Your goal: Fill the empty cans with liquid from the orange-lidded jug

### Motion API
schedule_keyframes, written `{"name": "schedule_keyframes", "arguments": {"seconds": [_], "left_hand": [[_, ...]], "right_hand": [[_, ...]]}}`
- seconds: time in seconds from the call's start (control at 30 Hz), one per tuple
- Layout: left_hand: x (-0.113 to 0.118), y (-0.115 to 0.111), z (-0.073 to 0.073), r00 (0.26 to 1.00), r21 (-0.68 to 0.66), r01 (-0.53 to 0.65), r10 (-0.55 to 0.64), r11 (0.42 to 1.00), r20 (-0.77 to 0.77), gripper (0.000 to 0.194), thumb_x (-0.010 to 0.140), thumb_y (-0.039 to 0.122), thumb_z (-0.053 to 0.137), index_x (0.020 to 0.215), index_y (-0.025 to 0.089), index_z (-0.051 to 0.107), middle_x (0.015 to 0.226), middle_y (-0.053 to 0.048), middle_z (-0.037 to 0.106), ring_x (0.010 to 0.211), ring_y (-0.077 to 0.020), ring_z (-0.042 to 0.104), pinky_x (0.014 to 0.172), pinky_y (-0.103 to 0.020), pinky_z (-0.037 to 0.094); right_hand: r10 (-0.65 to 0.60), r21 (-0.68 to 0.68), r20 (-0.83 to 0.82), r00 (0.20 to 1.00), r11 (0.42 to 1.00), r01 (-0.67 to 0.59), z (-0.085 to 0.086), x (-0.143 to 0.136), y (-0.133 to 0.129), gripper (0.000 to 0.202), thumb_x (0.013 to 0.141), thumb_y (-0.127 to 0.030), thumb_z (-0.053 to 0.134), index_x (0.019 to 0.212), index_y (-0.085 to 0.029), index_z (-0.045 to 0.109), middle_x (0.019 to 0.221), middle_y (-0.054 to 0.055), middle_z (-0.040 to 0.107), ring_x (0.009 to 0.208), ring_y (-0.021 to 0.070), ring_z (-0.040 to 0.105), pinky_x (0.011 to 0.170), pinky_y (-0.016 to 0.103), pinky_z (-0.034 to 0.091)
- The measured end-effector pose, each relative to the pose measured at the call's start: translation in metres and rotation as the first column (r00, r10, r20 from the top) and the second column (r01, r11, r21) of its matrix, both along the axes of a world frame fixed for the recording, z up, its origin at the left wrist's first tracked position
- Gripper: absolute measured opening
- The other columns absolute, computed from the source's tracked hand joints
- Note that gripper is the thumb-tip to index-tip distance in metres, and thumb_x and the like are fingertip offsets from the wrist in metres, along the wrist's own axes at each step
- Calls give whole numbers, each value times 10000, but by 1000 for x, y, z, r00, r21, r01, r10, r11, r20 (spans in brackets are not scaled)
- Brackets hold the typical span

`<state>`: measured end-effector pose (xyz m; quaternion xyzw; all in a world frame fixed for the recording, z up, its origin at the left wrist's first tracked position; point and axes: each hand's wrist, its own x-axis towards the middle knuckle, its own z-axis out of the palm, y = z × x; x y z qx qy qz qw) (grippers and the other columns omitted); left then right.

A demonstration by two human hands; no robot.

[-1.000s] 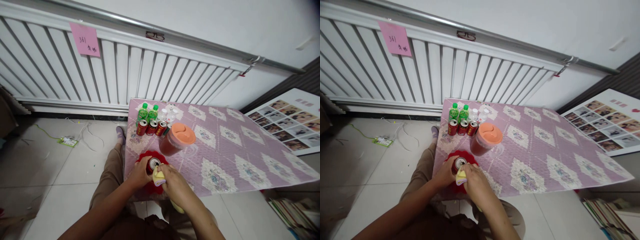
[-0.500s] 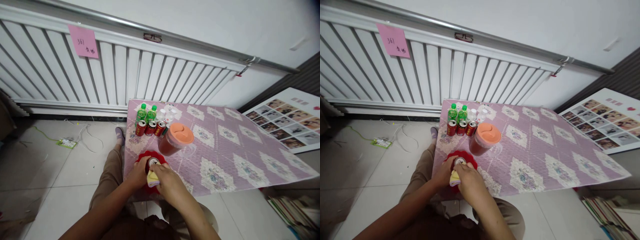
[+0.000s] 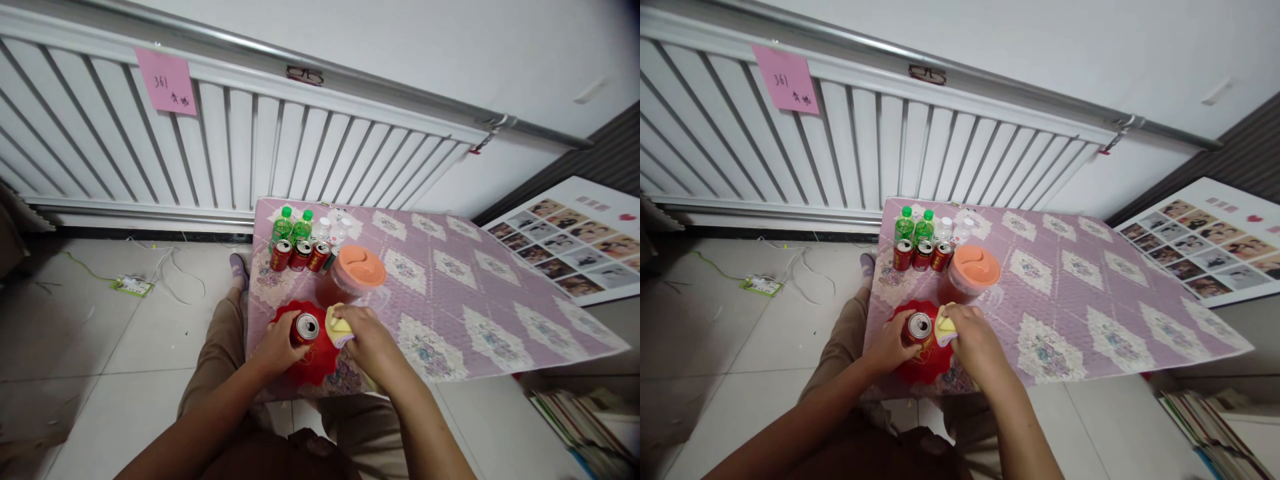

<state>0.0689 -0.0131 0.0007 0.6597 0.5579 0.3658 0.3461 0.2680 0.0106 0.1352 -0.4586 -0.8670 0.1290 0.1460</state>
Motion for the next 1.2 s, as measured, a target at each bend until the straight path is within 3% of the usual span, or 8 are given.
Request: {"name": "schedule_keyframes", "arguments": {"seconds": [0.1,0.27,0.43,0.6,0.73,0.87,1.07,1.2], "left_hand": [[0,0,-1,1000,-2,0,0,1000,-11,696,715,249,749,1339,218,444,1353,-108,578,1226,-312,564,1054,-506,424],[0,1,-2,1000,-2,11,-11,1000,-22,702,724,275,748,1347,220,428,1333,-107,596,1200,-309,583,1033,-502,438],[1,1,-2,999,-11,-12,11,1000,-32,709,701,254,757,1336,236,443,1318,-95,607,1182,-303,594,1022,-491,448],[0,0,3,1000,0,1,-1,1000,-7,688,716,243,744,1334,220,444,1345,-101,586,1235,-301,559,1063,-498,416],[0,-1,4,1000,14,2,-2,1000,3,684,712,237,748,1328,222,452,1313,-99,603,1227,-291,573,1059,-484,425],[0,0,1,1000,16,2,-2,1000,6,703,717,267,757,1344,225,442,1335,-108,594,1243,-298,565,1067,-496,418],[-2,0,1,1000,1,25,-25,1000,12,724,725,293,758,1367,221,431,1383,-123,568,1267,-305,551,1083,-503,402],[-3,0,1,999,-8,31,-31,999,17,605,820,282,665,1373,212,431,1387,-128,566,1248,-292,565,1063,-497,417]], "right_hand": [[73,35,-84,994,997,-70,2,-5,13,524,655,70,432,1084,-185,591,1190,86,655,1071,225,535,947,362,391],[173,-86,-106,979,980,-182,-7,-24,30,517,637,85,429,997,-226,633,1065,27,689,968,199,527,865,308,405],[165,-150,-74,984,973,-174,-17,-22,35,462,636,74,452,932,-214,658,966,31,703,899,198,531,809,292,400],[155,-192,-54,986,968,-163,-10,-4,15,546,543,81,409,935,-207,657,935,20,705,894,193,548,836,301,395],[72,-180,-97,993,980,-89,-5,-1,-3,545,584,66,420,996,-212,642,993,30,691,940,203,549,855,311,409],[-34,-131,-86,996,991,22,-9,-13,-18,520,640,57,442,1055,-199,623,1056,61,676,985,224,529,872,331,418],[4,-210,-14,1000,978,-7,-3,-38,-42,528,635,56,462,1054,-223,623,1050,44,677,982,230,519,864,331,421],[28,-177,34,999,984,-21,-2,-52,-45,523,658,57,474,1071,-227,626,1113,48,671,1038,240,504,888,340,411]]}}
